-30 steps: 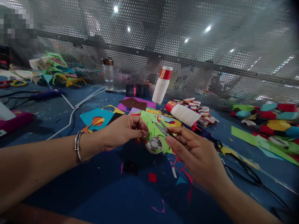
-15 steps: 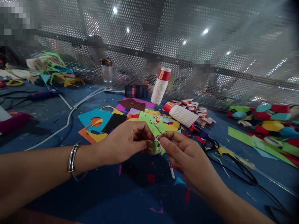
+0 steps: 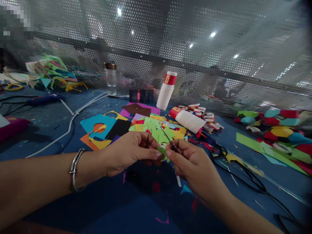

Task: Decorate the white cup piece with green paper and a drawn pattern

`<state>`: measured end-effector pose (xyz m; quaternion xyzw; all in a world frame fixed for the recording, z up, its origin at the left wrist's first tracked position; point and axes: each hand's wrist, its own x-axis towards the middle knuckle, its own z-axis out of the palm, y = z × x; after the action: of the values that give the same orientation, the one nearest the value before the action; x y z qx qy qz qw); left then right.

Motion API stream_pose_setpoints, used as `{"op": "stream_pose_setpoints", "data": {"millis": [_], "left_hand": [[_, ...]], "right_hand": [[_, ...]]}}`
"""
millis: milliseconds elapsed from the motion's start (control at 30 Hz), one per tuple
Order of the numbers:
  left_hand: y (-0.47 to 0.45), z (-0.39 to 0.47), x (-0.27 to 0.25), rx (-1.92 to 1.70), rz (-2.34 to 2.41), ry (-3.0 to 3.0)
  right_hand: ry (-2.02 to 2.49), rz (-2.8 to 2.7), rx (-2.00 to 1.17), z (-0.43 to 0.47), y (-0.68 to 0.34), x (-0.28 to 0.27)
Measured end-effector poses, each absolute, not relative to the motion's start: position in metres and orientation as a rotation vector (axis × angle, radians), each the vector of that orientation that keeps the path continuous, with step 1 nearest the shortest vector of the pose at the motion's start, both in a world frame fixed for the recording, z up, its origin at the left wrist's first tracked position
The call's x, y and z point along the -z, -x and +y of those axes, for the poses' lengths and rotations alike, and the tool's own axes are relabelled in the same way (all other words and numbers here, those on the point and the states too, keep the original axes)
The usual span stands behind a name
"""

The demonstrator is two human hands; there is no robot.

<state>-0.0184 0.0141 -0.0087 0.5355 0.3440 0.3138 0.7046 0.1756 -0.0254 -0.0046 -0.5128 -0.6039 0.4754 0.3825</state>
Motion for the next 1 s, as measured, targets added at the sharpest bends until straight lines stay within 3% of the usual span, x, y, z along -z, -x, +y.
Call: {"op": "stream_pose_setpoints", "data": {"millis": [1000], "left_hand": [[0.028,0.029,0.004,-0.767,0.749,-1.292]], "right_hand": [[1.35,-1.793,-1.123,-0.023,-0.183,0.001]]}}
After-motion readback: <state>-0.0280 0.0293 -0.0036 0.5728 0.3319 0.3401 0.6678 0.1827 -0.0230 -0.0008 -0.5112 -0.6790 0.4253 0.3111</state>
